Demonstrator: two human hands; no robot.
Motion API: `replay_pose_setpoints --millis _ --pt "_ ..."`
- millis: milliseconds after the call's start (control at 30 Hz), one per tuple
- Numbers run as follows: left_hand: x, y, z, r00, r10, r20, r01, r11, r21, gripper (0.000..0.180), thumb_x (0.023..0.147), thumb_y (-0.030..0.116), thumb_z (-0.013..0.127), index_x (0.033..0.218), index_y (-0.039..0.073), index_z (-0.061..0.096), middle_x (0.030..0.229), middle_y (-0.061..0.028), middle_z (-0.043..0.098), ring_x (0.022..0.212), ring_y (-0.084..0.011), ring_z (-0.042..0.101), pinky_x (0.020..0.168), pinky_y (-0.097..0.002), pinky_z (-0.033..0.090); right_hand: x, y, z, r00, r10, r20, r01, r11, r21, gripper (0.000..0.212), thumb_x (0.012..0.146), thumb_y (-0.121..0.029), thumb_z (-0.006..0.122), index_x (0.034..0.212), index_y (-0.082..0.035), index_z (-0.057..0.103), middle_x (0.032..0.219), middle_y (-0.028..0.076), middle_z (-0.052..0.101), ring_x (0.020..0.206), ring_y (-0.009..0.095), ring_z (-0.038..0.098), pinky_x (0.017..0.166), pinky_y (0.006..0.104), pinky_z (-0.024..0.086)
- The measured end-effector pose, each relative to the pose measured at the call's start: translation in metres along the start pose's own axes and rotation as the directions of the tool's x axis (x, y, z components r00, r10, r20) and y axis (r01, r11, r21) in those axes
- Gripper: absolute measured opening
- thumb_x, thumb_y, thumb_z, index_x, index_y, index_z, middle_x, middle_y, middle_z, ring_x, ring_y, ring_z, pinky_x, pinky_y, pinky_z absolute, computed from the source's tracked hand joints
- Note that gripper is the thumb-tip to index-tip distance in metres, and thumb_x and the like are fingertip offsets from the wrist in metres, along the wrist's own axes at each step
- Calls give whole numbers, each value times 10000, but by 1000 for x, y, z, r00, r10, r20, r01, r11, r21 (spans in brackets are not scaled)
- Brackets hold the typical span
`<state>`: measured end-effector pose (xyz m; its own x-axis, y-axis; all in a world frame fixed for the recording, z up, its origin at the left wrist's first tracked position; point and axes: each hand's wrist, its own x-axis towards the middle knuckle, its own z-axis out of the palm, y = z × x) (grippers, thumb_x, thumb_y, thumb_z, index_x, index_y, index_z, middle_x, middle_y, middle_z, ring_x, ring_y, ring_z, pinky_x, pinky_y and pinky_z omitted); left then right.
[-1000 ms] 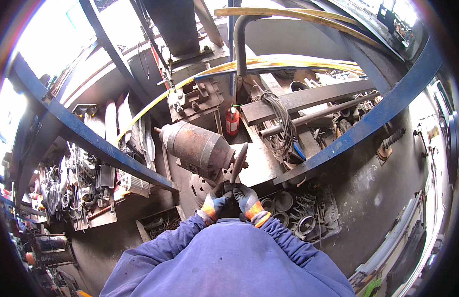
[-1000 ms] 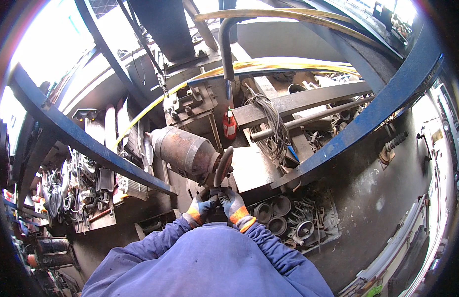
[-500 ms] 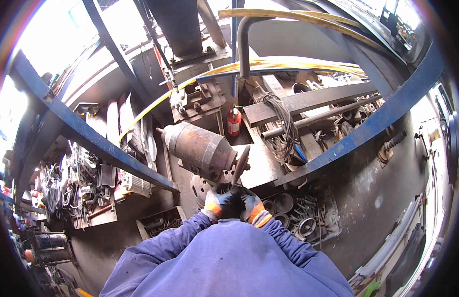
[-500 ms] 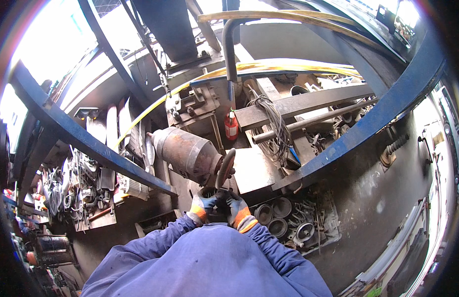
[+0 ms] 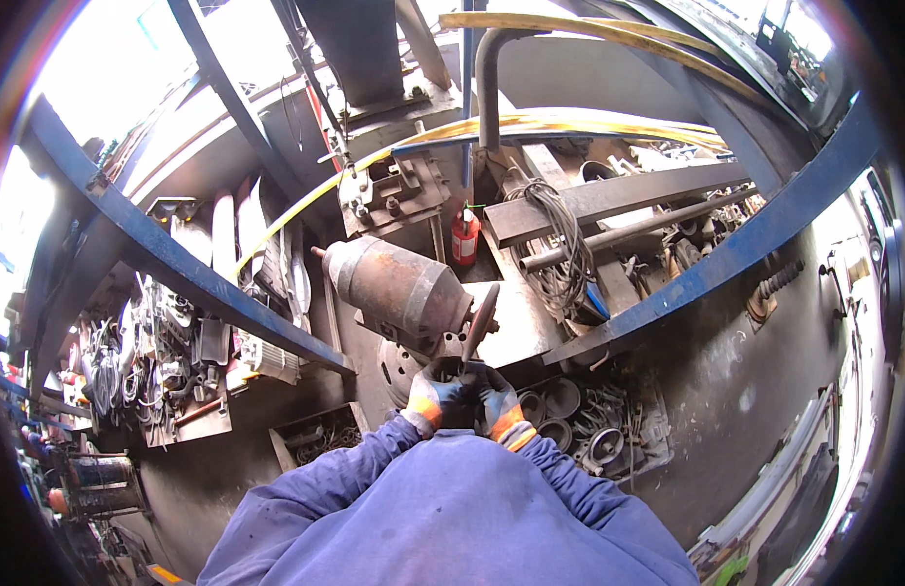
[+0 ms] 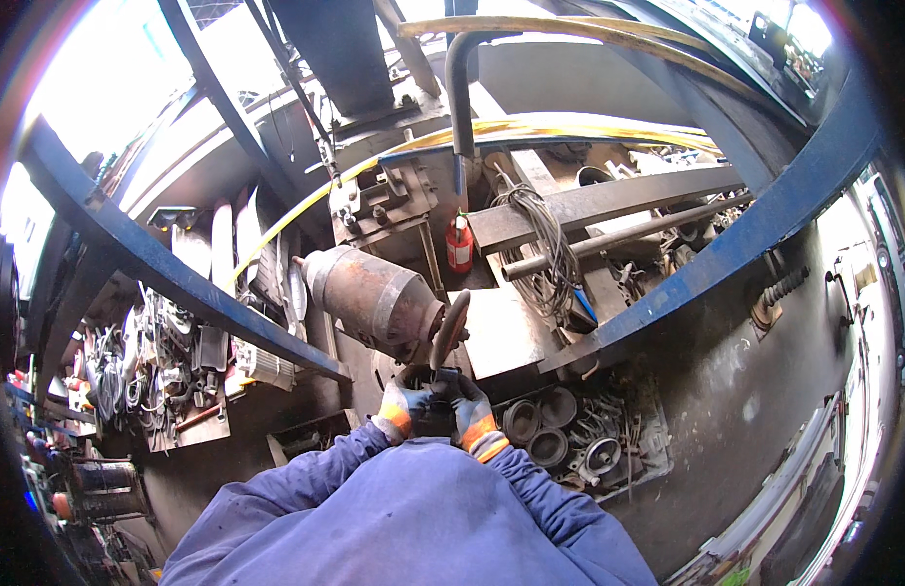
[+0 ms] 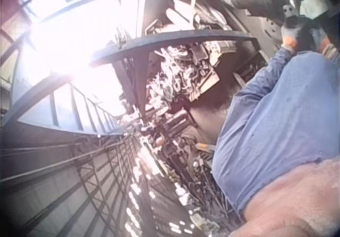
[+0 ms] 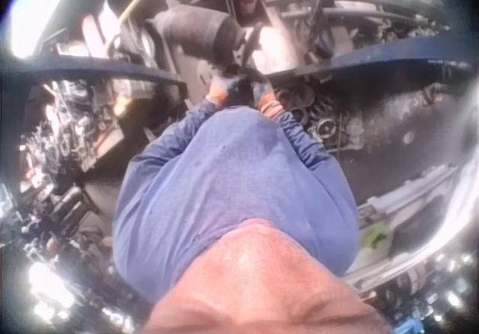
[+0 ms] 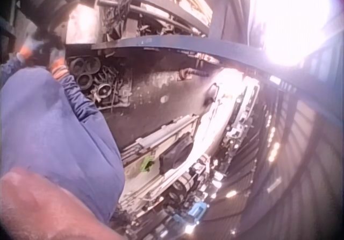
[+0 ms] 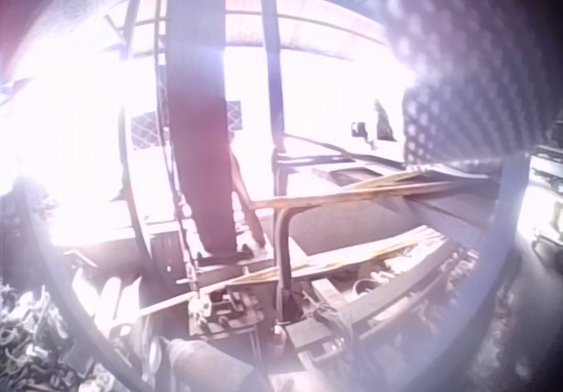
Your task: The person uses a bench grinder to smooth or deburr a small metal part. They hold the part with gloved hands and repeatedly press it against the spinning grinding wheel, rotating the part to treat different edges. The person briefly walks away and returns to continue grinding the same part.
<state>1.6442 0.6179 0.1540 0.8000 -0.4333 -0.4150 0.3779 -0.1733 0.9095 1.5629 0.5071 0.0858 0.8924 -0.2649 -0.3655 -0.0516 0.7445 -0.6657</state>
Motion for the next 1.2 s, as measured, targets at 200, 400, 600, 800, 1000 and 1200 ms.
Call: replay_pose_setpoints --millis 200,400,600,800,1000,1200 --pt "8 -13 4 996 -6 91 19 990 -140 467 782 181 813 1164 2 615 1017 -73 680 882 -149 630 772 -286 523 -4 -12 -1 996 -54 -74 40 982 -183 234 950 -126 622 1165 -39 649 1024 39 693 911 130 623 819 292 526" --pt "-1 -7 -1 995 1 95 16 983 -183 528 815 284 789 1222 11 594 1007 -48 663 822 -117 614 679 -257 515 8 -6 -1 988 -144 -62 107 909 -403 247 937 -64 621 1176 -10 656 1044 53 695 900 120 615 840 273 504" --pt "-4 -8 -3 999 33 37 -25 979 -202 472 855 265 757 1212 4 591 987 -54 666 773 -110 612 639 -253 511 14 3 -2 986 -155 -53 112 874 -473 235 937 -81 630 1156 -3 666 999 36 701 858 103 603 812 270 506" --pt "3 -20 -11 999 -32 -32 28 992 -123 432 852 247 763 1168 0 603 999 -77 671 787 -120 621 650 -266 520 4 -16 20 992 -124 -21 103 899 -426 214 940 -112 633 1121 -10 680 1000 40 708 862 114 621 799 273 511" --pt "5 -15 -6 999 -27 -29 25 997 -67 480 817 234 797 1181 -6 595 993 -74 671 774 -127 626 654 -271 528 9 -6 5 984 -162 -74 125 924 -362 211 928 -98 643 1112 2 672 1000 57 708 881 131 633 817 278 516" --pt "4 -22 -13 994 22 110 -2 984 -179 527 813 233 797 1232 -1 579 1049 -69 671 857 -128 625 723 -280 531 -3 -23 18 979 -201 -26 172 895 -411 249 910 -81 663 1145 2 648 1044 76 698 903 130 628 834 280 511"
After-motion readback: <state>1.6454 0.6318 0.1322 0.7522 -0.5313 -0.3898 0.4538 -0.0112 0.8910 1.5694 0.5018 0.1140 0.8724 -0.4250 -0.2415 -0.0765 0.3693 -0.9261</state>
